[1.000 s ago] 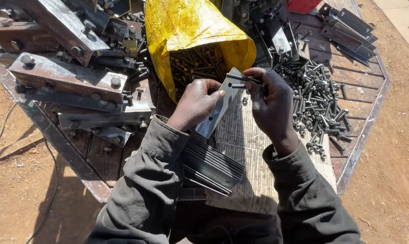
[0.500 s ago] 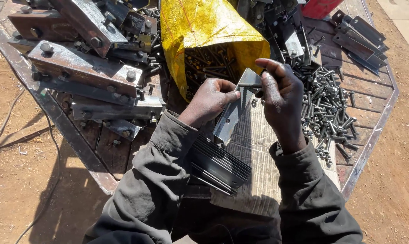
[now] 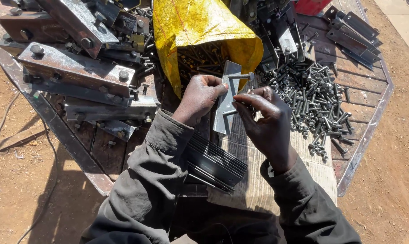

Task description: Assembling metal plates by inserting bolts into pre-drilled holes.

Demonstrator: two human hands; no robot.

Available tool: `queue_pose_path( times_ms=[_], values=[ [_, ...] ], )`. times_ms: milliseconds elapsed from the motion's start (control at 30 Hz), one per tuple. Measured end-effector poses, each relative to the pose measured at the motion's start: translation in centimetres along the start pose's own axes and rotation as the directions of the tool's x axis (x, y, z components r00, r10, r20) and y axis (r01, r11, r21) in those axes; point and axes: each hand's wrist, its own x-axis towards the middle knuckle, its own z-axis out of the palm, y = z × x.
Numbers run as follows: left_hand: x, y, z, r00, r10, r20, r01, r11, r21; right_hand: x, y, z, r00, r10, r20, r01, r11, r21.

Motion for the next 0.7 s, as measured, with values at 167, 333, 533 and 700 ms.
queue_pose_path(
  times_ms=[167,333,533,700],
  values=[
    [-0.8,0.7,0.3,1.0,0.007,0.029,-0.004,0.996,-0.091,-0.5,0.1,1.8,0.985,-0.043,0.166,0.046,0.999,-0.016],
    [-0.2,-0.4,0.1,1.0,-0.028,0.01,0.029,0.991,-0.134,0.0,2.5,-1.0,0.994,0.028,0.103,-0.019,0.996,-0.082],
    [0.1,-0.4,0.0,0.998,0.0,-0.064,-0.006,0.995,-0.098,-2.2,14.0,-3.5,0.857,0.505,0.101,-0.39,0.764,-0.513],
    [-4.2,4.3,-1.0,1.0,-0.009,-0.011,0.006,0.957,-0.289,-5.4,20.7,-2.1,0.774,0.609,0.171,-0.442,0.714,-0.544]
  ],
)
